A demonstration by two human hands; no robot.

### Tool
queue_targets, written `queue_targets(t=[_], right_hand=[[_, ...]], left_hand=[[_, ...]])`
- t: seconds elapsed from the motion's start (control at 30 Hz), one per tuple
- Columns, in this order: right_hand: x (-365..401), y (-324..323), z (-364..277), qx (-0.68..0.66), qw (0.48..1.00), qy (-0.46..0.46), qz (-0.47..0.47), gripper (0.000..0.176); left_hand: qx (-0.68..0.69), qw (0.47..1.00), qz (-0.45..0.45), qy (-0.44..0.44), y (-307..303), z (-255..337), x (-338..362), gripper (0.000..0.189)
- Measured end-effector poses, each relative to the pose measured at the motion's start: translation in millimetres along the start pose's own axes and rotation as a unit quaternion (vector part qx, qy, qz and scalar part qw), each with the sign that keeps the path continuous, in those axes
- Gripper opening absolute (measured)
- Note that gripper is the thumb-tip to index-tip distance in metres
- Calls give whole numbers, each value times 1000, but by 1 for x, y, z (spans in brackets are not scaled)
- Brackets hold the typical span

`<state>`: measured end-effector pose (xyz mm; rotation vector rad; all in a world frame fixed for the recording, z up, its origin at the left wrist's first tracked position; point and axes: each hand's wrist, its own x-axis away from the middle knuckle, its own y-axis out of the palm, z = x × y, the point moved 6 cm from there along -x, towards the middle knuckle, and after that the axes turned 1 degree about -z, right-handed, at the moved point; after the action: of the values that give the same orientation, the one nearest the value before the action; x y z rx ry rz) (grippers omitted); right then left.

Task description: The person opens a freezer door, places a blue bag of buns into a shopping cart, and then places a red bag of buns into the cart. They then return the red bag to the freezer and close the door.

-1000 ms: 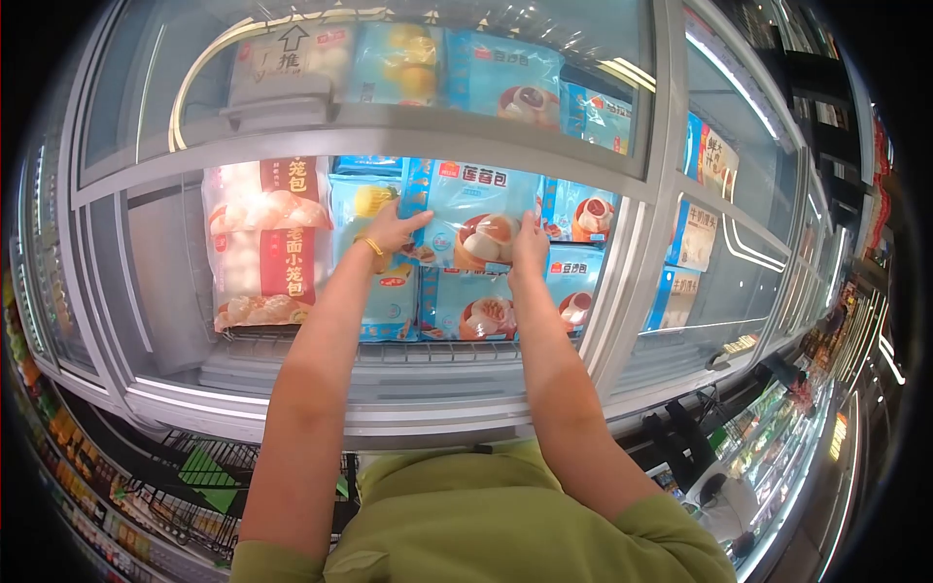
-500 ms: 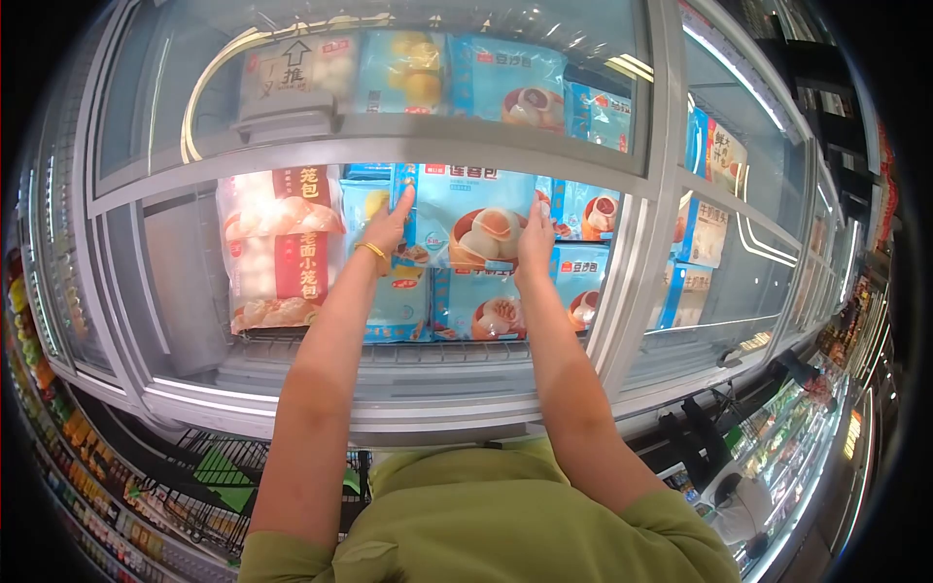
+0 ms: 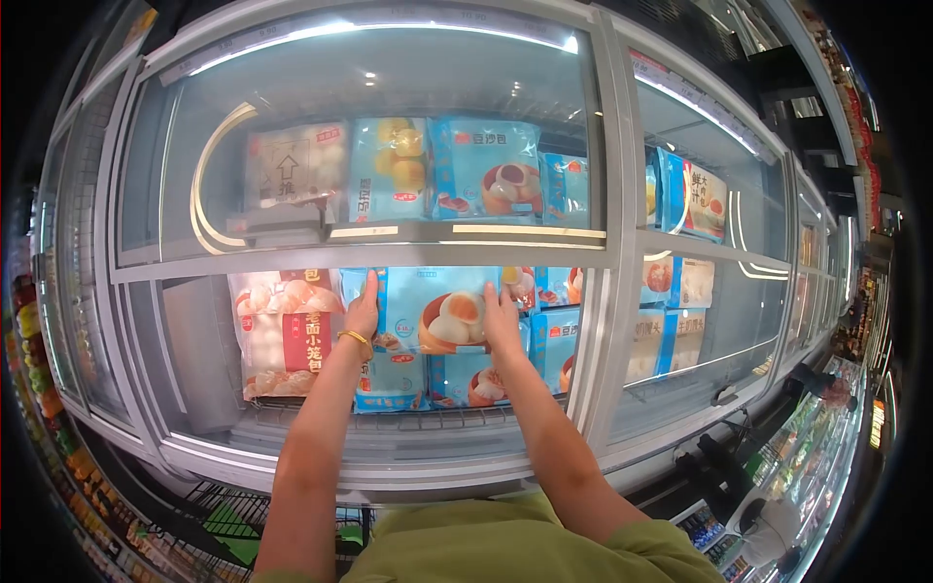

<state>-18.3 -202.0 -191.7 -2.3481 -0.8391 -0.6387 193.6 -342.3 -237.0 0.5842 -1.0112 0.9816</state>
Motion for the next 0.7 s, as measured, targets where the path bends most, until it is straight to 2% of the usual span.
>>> queue_targets(t=[0.03, 0.07, 0.2, 0.3, 0.4, 0.57, 0.63, 0.67, 0.7], right_hand=[[1, 2, 4, 7, 999, 40, -26, 60], [3, 6, 7, 15, 995, 79, -54, 60], [7, 11, 4, 47, 993, 91, -64, 60], [2, 16, 23, 77, 995, 62, -30, 57], [16, 18, -2, 42, 992, 58, -105, 54], [20, 18, -6, 20, 990, 52, -127, 52], [21, 15, -2, 0, 986, 83, -144, 52], [23, 13, -5, -2, 987, 70, -146, 52], [29, 11, -10, -15, 984, 80, -159, 55]], left_hand=[[-72, 996, 43, 39, -7, 1, -1, 85], [-71, 995, 53, 40, -10, -3, -1, 85], [-145, 982, 108, 46, -18, 1, 14, 90], [-182, 979, 85, 43, -24, -7, 5, 89], [-219, 969, 91, 65, -29, -9, 3, 88], [-225, 965, 131, 36, -32, -13, 22, 86], [-255, 963, 78, 43, -30, -15, 17, 87], [-252, 963, 83, 54, -33, -12, 21, 87], [-241, 964, 57, 94, -30, -7, 32, 87]])
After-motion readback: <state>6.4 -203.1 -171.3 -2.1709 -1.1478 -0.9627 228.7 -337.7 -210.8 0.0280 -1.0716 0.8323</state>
